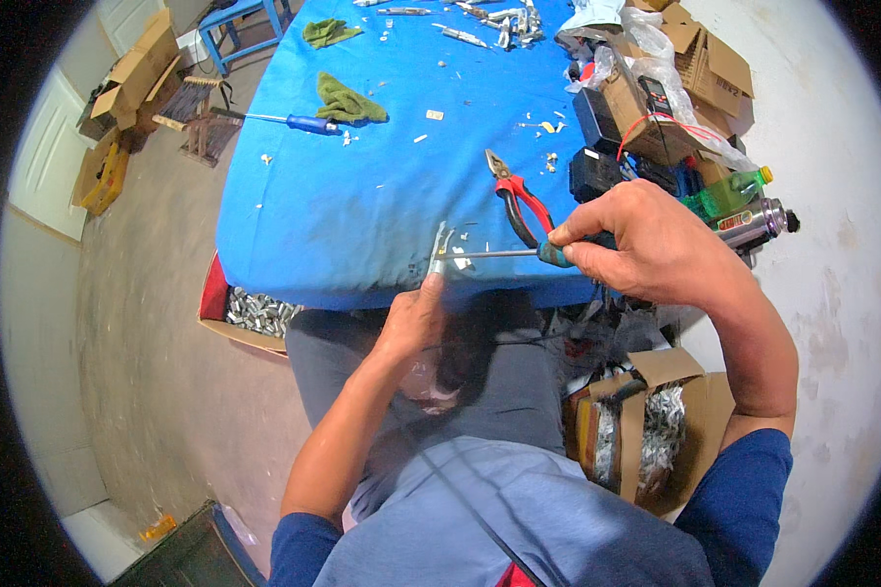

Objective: The person uses a pair of pliers and a screwdriver to disassemble a small electronic component by hand. They hold the component, grip and pull at parts with the pliers, and then use the screwdriver to loosen or remove internal elements.

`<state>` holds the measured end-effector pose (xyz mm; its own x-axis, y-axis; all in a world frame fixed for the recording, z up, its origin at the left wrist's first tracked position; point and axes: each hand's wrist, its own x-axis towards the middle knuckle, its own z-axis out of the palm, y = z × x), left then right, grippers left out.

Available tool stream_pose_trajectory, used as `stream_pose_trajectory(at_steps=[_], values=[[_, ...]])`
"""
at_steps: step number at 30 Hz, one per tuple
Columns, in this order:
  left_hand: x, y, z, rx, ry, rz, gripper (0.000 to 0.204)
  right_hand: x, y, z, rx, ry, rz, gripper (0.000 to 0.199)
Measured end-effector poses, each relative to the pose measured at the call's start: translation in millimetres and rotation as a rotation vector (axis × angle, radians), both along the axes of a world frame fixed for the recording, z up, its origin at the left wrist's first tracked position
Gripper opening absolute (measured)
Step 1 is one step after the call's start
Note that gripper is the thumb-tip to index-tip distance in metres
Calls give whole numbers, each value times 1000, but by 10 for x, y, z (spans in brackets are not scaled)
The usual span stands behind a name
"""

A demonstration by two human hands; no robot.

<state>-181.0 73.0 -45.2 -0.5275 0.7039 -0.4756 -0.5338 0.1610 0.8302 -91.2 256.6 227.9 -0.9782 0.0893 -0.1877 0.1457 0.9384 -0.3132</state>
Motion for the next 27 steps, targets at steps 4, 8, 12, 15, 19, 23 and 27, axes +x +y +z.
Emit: stream_pose_trajectory(at_steps=[4,8,12,15,19,23,27], values=[[-3,-3,122,48,-133,-2,57,142,100,-169,-40,56,-39,21],[-7,-2,68,20,-83,0,57,135,13,-51,0,44,-22,22],[-8,-33,33,5,-72,2,57,100,-43,12,26,14,-30,22],[-7,-61,68,18,-52,-14,58,133,52,-129,-32,65,-37,22],[-37,-54,12,9,-17,-29,59,153,104,-188,-62,96,-47,22],[-18,-74,26,32,-79,-20,59,186,117,-103,-117,138,-49,21],[-26,-29,2,28,-43,-19,59,192,155,-44,-111,57,-88,21]])
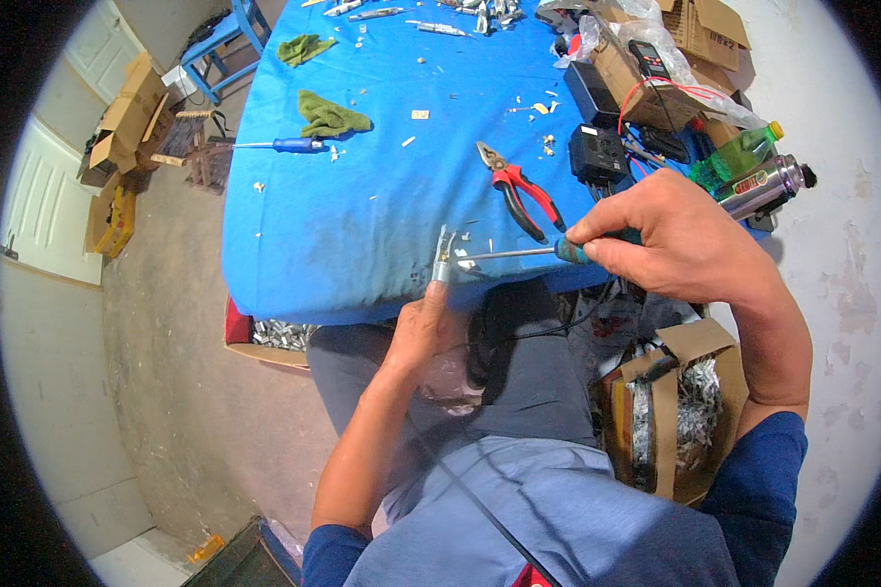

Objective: The person uses a pair of pliers and a screwdriver to disassemble a small electronic component by hand. They hold the component, grip and pull at parts with the pliers, and then use the screwdriver to loosen or remove internal elements.

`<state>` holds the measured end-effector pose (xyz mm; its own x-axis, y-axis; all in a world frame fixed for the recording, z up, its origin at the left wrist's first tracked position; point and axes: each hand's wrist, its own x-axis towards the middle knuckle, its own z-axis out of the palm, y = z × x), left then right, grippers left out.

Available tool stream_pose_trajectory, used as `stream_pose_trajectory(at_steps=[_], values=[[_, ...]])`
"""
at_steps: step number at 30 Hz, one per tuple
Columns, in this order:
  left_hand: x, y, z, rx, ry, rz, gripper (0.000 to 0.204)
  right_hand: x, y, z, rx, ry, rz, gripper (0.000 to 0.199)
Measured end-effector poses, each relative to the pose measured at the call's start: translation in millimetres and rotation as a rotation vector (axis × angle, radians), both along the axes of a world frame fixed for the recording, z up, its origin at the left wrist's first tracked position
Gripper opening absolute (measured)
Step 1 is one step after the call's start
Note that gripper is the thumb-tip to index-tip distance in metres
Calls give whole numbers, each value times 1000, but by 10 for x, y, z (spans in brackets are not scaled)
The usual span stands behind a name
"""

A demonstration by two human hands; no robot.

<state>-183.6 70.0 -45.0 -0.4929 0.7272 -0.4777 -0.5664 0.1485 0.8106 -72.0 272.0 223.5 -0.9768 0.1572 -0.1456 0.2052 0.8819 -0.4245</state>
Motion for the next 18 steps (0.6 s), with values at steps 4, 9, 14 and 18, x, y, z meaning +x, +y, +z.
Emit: stream_pose_trajectory(at_steps=[4,9,14,18], values=[[-11,2,22,22,-34,-23,59,-15,67,-156,11,45,40,21],[-22,-1,0,5,-29,-19,59,-22,93,-175,-16,47,23,22],[-31,-15,13,41,-84,-27,59,-1,134,-139,-83,35,-8,22],[-35,-10,42,49,-129,-15,59,-56,141,-156,-46,27,28,21]])
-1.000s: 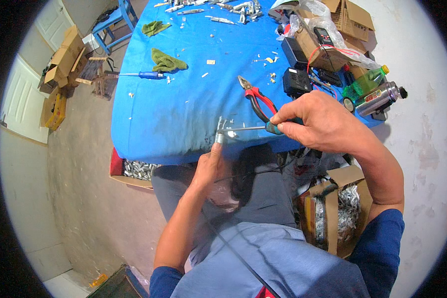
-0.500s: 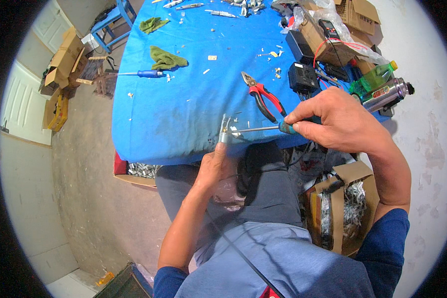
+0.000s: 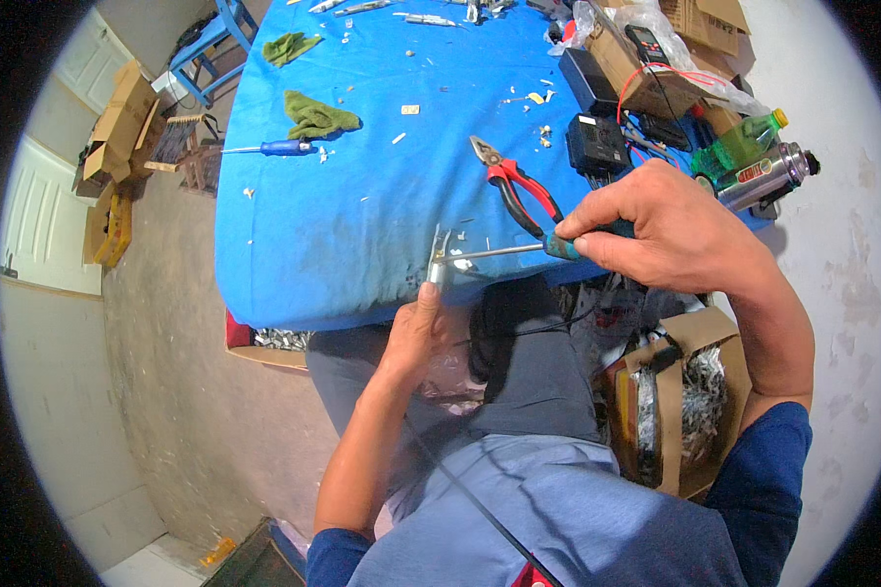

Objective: The person uses a pair of pliers and a screwdriver to disassemble a small electronic component by hand. They hold the component, grip and pull at parts with the pliers, and then use the screwdriver to loosen or remove internal elements.

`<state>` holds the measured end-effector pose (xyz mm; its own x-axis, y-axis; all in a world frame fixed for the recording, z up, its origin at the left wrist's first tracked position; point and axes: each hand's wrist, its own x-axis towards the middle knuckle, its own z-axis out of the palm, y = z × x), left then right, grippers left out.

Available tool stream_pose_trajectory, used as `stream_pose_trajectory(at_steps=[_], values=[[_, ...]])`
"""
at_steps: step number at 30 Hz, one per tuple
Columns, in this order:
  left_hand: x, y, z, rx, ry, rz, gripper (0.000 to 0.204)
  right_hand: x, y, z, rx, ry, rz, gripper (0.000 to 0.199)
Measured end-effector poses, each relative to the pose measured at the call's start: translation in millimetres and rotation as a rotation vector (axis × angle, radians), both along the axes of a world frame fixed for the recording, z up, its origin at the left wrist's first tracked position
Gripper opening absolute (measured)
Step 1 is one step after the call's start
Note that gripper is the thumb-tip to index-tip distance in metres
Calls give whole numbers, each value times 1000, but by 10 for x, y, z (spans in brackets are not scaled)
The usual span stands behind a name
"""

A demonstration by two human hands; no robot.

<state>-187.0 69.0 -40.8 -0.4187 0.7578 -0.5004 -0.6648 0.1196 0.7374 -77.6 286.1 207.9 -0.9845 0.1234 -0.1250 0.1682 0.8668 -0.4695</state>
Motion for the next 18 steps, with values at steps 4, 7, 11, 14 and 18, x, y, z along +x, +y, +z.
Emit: stream_pose_trajectory(at_steps=[4,7,11,14,18], values=[[-10,0,26,-20,30,-3,59,-69,29,-24,3,-3,29,21],[-12,-8,6,-11,56,-17,59,-132,54,19,-24,-27,65,23],[-15,-10,-45,-17,60,-24,59,-220,177,-11,-99,-104,55,27],[1,-9,-34,-10,101,-48,59,-285,365,-89,-262,-259,-79,29],[-18,-13,95,-28,91,-84,61,-271,611,-295,-417,-325,-175,29]])
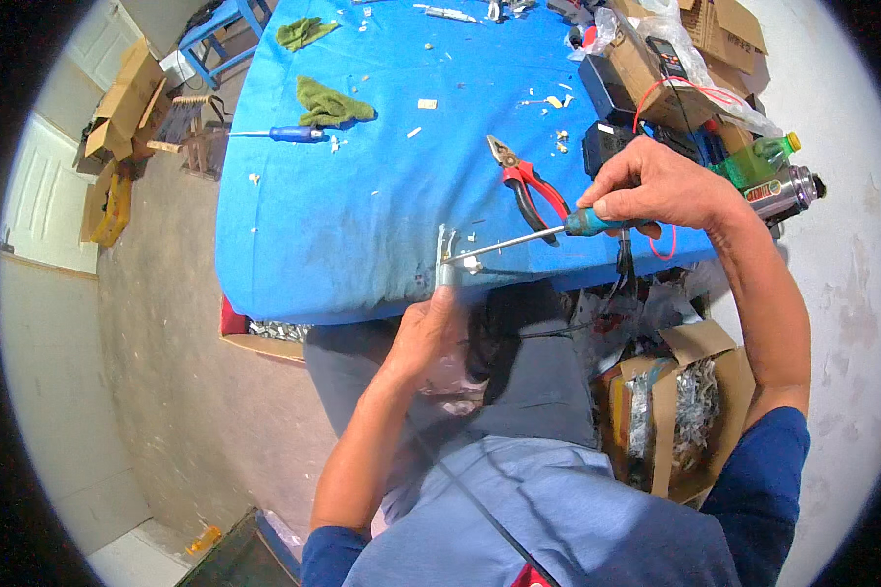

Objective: The person uses a pair of pliers and a screwdriver to disassemble a small electronic component by hand. They hold the component, grip and pull at parts with the pliers, and then use the screwdriver to loosen or remove internal elements.

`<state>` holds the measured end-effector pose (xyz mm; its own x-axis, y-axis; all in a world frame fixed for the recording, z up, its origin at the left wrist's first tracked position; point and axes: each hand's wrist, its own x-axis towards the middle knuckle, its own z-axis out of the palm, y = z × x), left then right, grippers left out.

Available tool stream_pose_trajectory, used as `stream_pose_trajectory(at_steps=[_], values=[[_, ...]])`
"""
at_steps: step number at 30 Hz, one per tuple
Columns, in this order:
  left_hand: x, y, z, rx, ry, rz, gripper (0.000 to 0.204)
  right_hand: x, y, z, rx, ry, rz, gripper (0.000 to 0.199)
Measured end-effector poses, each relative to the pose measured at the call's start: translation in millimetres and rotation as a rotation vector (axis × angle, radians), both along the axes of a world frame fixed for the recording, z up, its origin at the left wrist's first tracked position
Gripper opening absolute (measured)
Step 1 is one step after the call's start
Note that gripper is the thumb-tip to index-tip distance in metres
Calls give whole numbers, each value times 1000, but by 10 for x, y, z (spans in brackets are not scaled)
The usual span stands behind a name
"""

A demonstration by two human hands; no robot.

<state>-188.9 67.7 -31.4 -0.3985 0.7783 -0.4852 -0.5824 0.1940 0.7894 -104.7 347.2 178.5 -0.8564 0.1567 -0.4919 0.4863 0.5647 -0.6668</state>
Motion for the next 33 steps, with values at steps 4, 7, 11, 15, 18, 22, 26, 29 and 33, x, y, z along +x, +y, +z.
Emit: stream_pose_trajectory(at_steps=[4,7,11,15,18,22,26,29,33], values=[[-22,-22,10,-34,31,-18,62,80,-34,-2,-8,5,-43,27],[-70,-69,-59,-52,69,-46,62,206,-153,32,95,82,20,26],[-58,-30,22,-120,137,0,59,465,-292,-58,281,357,183,22],[-6,25,154,-201,335,24,56,662,-362,-53,260,384,99,22],[19,41,103,-223,435,32,57,770,-396,-79,234,323,-25,23],[77,77,121,-250,628,99,58,936,-418,-229,177,335,-144,23],[113,83,119,-329,844,106,59,1042,-459,-321,97,292,-257,24],[173,71,126,-240,1036,190,58,1123,-485,-382,38,264,-328,24],[223,102,115,-200,1167,265,54,1224,-527,-452,-10,223,-429,24]])
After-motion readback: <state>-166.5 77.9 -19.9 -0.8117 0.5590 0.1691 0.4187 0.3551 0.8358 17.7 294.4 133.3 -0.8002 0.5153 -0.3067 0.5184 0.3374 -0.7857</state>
